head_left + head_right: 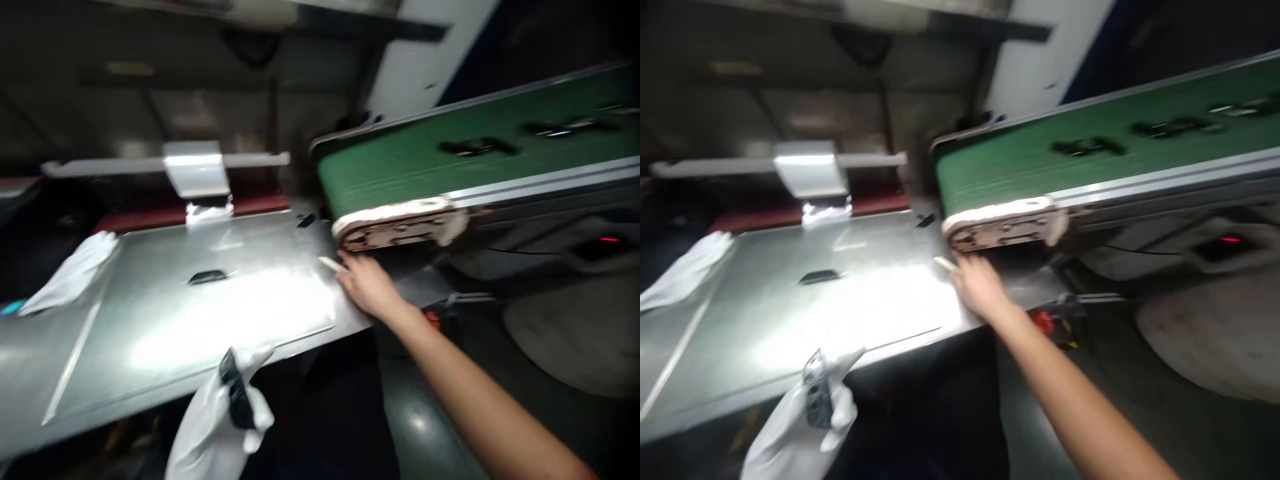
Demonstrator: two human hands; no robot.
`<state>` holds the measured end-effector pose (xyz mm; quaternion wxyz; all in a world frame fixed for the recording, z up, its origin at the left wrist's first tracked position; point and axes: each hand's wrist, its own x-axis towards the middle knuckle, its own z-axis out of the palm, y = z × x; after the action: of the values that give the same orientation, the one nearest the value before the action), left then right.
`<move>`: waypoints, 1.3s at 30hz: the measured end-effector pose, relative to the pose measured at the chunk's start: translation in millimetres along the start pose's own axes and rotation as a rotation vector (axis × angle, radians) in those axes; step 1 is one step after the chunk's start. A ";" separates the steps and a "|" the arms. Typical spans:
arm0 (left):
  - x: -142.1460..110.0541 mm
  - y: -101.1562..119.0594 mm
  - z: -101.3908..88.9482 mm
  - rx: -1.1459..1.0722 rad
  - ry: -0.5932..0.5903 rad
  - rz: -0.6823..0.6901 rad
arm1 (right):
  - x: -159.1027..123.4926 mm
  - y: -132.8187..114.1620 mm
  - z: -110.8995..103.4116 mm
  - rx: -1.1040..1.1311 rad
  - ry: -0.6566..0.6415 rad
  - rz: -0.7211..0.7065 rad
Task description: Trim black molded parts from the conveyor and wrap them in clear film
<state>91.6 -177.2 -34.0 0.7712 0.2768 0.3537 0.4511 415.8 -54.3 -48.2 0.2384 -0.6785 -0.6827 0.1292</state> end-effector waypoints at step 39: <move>-10.4 -1.1 -38.5 -0.168 -0.171 0.041 | -61.0 -158.0 19.8 0.373 -0.759 -0.655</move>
<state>57.9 -182.7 -54.8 0.8095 0.2558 0.2420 0.4697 267.1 -119.0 4.7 0.1189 -0.2816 -0.8624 0.4035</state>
